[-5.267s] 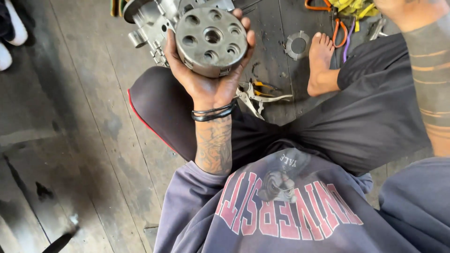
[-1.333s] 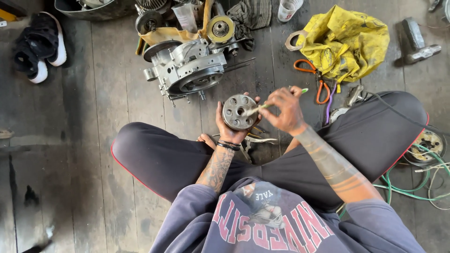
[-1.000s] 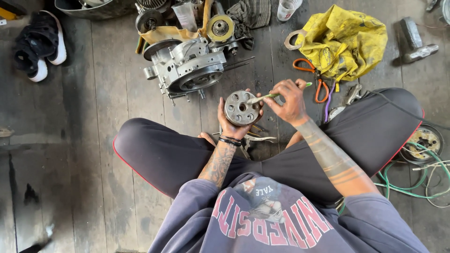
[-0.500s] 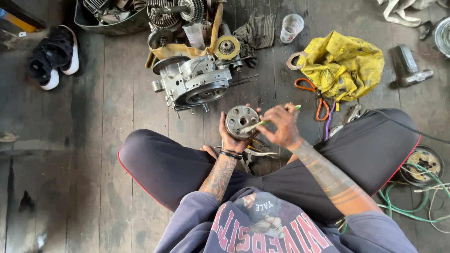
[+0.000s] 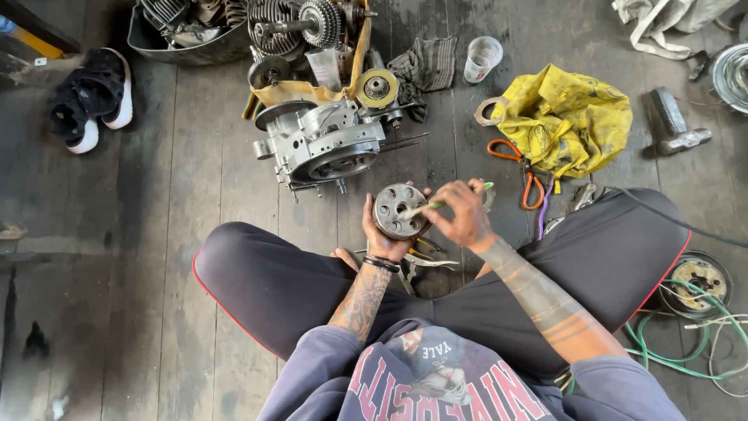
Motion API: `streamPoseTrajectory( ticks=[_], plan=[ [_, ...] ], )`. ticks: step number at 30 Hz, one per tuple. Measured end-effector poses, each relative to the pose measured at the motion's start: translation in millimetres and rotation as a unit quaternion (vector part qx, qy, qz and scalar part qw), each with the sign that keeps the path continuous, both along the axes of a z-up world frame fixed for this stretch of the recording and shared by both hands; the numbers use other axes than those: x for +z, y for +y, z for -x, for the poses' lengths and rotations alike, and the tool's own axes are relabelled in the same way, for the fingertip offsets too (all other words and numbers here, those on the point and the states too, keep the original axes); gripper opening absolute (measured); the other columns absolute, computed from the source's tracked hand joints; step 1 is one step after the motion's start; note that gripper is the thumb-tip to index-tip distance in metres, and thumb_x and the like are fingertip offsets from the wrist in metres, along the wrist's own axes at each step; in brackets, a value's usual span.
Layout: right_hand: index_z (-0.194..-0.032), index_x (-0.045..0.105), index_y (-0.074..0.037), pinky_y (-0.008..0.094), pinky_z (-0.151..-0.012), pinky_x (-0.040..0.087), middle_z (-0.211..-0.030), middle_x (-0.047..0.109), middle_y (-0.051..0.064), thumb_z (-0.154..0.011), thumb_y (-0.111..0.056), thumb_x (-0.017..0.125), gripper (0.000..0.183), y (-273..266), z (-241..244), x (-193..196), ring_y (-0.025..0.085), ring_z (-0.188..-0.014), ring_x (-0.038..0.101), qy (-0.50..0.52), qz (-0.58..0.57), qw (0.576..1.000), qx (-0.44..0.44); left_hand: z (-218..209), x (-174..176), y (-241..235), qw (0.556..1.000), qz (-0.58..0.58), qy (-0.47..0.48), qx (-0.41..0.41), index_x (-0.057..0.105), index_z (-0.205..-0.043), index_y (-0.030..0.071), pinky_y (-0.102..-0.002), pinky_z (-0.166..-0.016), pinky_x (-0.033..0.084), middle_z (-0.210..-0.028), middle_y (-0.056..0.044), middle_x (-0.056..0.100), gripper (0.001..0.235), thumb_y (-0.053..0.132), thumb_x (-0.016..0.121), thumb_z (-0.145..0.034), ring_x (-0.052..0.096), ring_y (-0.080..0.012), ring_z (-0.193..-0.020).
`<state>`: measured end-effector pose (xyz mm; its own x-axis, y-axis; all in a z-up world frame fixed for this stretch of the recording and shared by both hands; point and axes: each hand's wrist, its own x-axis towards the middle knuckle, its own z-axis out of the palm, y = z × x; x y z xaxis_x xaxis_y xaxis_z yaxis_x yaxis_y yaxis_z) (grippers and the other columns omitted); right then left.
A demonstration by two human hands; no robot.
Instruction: Cleaning motorcycle clutch plates and engine components using a small brush to remove grease and debris.
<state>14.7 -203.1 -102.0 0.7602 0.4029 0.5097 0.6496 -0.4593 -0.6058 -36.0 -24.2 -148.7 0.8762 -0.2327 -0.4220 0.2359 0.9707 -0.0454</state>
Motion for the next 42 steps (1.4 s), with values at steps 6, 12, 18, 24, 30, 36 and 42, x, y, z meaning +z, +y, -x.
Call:
streamPoseTrajectory(
  ticks=[6, 12, 18, 24, 30, 36, 42],
  plan=[
    [-0.092, 0.067, -0.02, 0.038, -0.09, 0.031, -0.088, 0.069, -0.003, -0.091, -0.036, 0.079, 0.019, -11, -9, 0, 0.018, -0.085, 0.065, 0.022, -0.018, 0.998, -0.049, 0, 3, -2, 1.0, 0.015, -0.021, -0.003, 0.053, -0.15, 0.009, -0.065, -0.093, 0.054, -0.139, -0.032, 0.059, 0.095, 0.077, 0.061, -0.084, 0.064, -0.052, -0.116],
    [-0.09, 0.068, -0.021, 0.04, -0.09, 0.031, -0.089, 0.07, -0.002, -0.088, -0.037, 0.079, 0.019, 3, 8, 5, 0.02, -0.087, 0.066, -0.002, 0.011, 1.0, 0.009, -2, -5, 0, 1.0, -0.024, -0.009, -0.002, 0.054, -0.149, 0.01, -0.064, -0.093, 0.055, -0.139, -0.029, 0.06, 0.093, 0.077, 0.056, -0.085, 0.065, -0.0487, -0.118],
    [-0.092, 0.068, -0.019, 0.042, -0.092, 0.031, -0.088, 0.069, 0.0, -0.093, -0.037, 0.075, 0.019, -8, -5, 3, 0.02, -0.086, 0.065, 0.021, 0.004, 0.999, -0.038, 0, 4, 1, 1.0, 0.011, -0.013, -0.005, 0.054, -0.15, 0.011, -0.063, -0.093, 0.054, -0.142, -0.029, 0.058, 0.094, 0.077, 0.061, -0.083, 0.064, -0.0489, -0.119],
    [-0.092, 0.067, -0.02, 0.041, -0.091, 0.032, -0.089, 0.069, 0.0, -0.087, -0.034, 0.079, 0.019, 1, 5, 0, 0.022, -0.088, 0.066, 0.006, 0.02, 1.0, 0.006, 0, -1, -3, 0.999, -0.036, -0.003, -0.004, 0.054, -0.149, 0.01, -0.063, -0.094, 0.054, -0.14, -0.028, 0.06, 0.093, 0.076, 0.059, -0.085, 0.065, -0.0463, -0.119],
    [-0.093, 0.067, -0.019, 0.038, -0.091, 0.03, -0.09, 0.068, -0.001, -0.09, -0.035, 0.079, 0.021, -9, -3, -2, 0.02, -0.087, 0.064, 0.029, -0.005, 0.999, -0.033, -1, 12, -3, 1.0, -0.009, 0.003, -0.011, 0.055, -0.149, 0.01, -0.064, -0.093, 0.054, -0.14, -0.031, 0.059, 0.092, 0.075, 0.061, -0.084, 0.065, -0.0487, -0.116],
    [-0.092, 0.069, -0.019, 0.042, -0.092, 0.03, -0.089, 0.069, 0.0, -0.09, -0.033, 0.078, 0.017, -2, -5, -12, 0.02, -0.088, 0.065, 0.04, -0.003, 0.999, -0.017, 0, 3, -4, 0.999, -0.038, 0.006, -0.003, 0.056, -0.149, 0.01, -0.062, -0.097, 0.053, -0.137, -0.027, 0.062, 0.09, 0.074, 0.06, -0.086, 0.065, -0.0457, -0.118],
    [-0.093, 0.067, -0.019, 0.04, -0.092, 0.03, -0.09, 0.068, -0.002, -0.089, -0.034, 0.079, 0.019, -5, -3, -2, 0.02, -0.09, 0.065, 0.039, -0.001, 0.998, -0.039, 4, 10, -3, 1.0, -0.022, 0.008, -0.01, 0.058, -0.147, 0.009, -0.064, -0.096, 0.053, -0.135, -0.029, 0.063, 0.09, 0.074, 0.061, -0.085, 0.064, -0.0475, -0.117]
  ],
)
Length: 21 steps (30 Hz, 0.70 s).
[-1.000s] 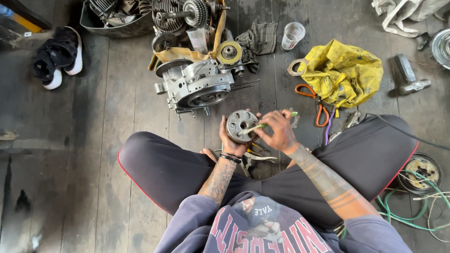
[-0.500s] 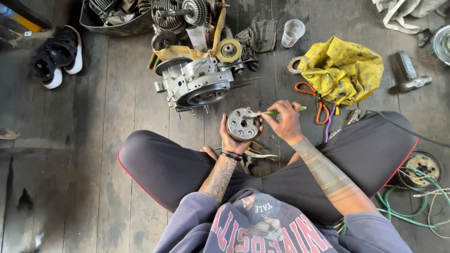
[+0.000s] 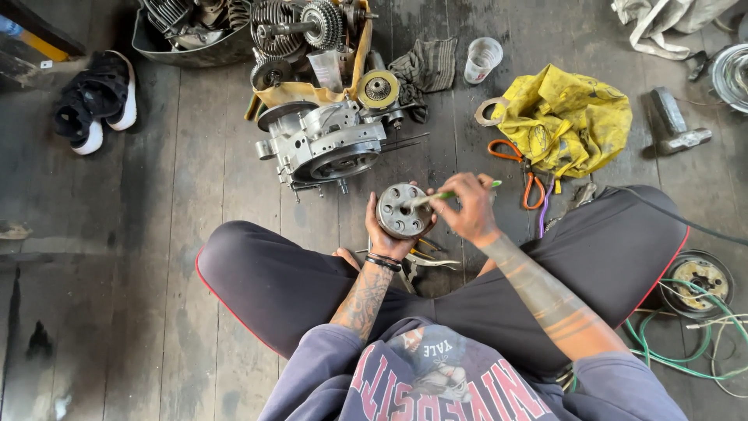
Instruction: Cleaning motorcycle clutch plates and engine components using a small brush to remove grease and debris.
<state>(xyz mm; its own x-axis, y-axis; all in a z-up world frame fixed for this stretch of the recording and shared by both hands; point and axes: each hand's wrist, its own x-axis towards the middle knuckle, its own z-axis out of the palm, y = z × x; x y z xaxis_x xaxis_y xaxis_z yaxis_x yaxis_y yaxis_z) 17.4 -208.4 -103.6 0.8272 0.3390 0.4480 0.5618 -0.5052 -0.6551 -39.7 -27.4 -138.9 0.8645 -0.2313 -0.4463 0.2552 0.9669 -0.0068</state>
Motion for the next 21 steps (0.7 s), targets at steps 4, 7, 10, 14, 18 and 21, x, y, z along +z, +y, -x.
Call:
streamPoseTrajectory(
  ticks=[4, 7, 10, 14, 18, 21],
  plan=[
    [-0.092, 0.07, -0.02, 0.043, -0.094, 0.031, -0.092, 0.072, 0.001, -0.092, -0.038, 0.074, 0.019, 13, 14, 2, 0.021, -0.091, 0.066, 0.001, 0.013, 0.999, 0.048, -1, -17, 2, 1.0, -0.019, 0.013, 0.019, 0.059, -0.146, 0.011, -0.064, -0.096, 0.052, -0.136, -0.024, 0.064, 0.087, 0.073, 0.063, -0.085, 0.065, -0.0458, -0.115],
    [-0.096, 0.068, -0.021, 0.044, -0.095, 0.03, -0.09, 0.069, 0.0, -0.098, -0.037, 0.072, 0.017, -2, -12, -19, 0.021, -0.09, 0.063, 0.03, 0.025, 0.999, -0.037, 0, 10, -2, 1.0, 0.022, 0.012, 0.008, 0.057, -0.147, 0.008, -0.061, -0.093, 0.055, -0.132, -0.027, 0.065, 0.091, 0.072, 0.065, -0.084, 0.065, -0.0466, -0.114],
    [-0.096, 0.068, -0.019, 0.043, -0.095, 0.03, -0.09, 0.069, 0.001, -0.098, -0.037, 0.073, 0.018, -6, -12, -13, 0.022, -0.091, 0.065, 0.021, 0.001, 0.999, -0.037, 0, 12, -1, 0.999, 0.031, 0.008, 0.004, 0.058, -0.146, 0.008, -0.064, -0.092, 0.055, -0.132, -0.031, 0.064, 0.09, 0.072, 0.066, -0.083, 0.065, -0.0492, -0.114],
    [-0.091, 0.068, -0.022, 0.038, -0.093, 0.03, -0.091, 0.069, -0.004, -0.09, -0.041, 0.077, 0.021, 11, 8, -9, 0.017, -0.092, 0.065, -0.018, -0.006, 0.999, 0.041, 0, -2, 0, 0.999, -0.018, 0.019, 0.023, 0.059, -0.146, 0.008, -0.063, -0.097, 0.053, -0.133, -0.025, 0.066, 0.087, 0.071, 0.062, -0.085, 0.065, -0.0454, -0.115],
    [-0.095, 0.068, -0.021, 0.042, -0.094, 0.03, -0.09, 0.068, -0.002, -0.093, -0.037, 0.076, 0.018, -1, -6, -30, 0.019, -0.091, 0.065, 0.02, 0.003, 1.0, 0.0, 5, 12, -3, 0.999, -0.011, 0.029, 0.014, 0.058, -0.146, 0.009, -0.062, -0.098, 0.053, -0.137, -0.024, 0.063, 0.088, 0.072, 0.064, -0.085, 0.064, -0.0455, -0.118],
    [-0.095, 0.068, -0.02, 0.043, -0.095, 0.029, -0.09, 0.067, -0.001, -0.095, -0.035, 0.075, 0.016, -5, -10, -22, 0.019, -0.091, 0.064, 0.028, -0.002, 0.999, -0.027, 2, 17, -4, 0.999, -0.009, 0.033, 0.004, 0.058, -0.146, 0.008, -0.062, -0.097, 0.053, -0.135, -0.026, 0.064, 0.09, 0.073, 0.065, -0.084, 0.064, -0.046, -0.118]
  ],
)
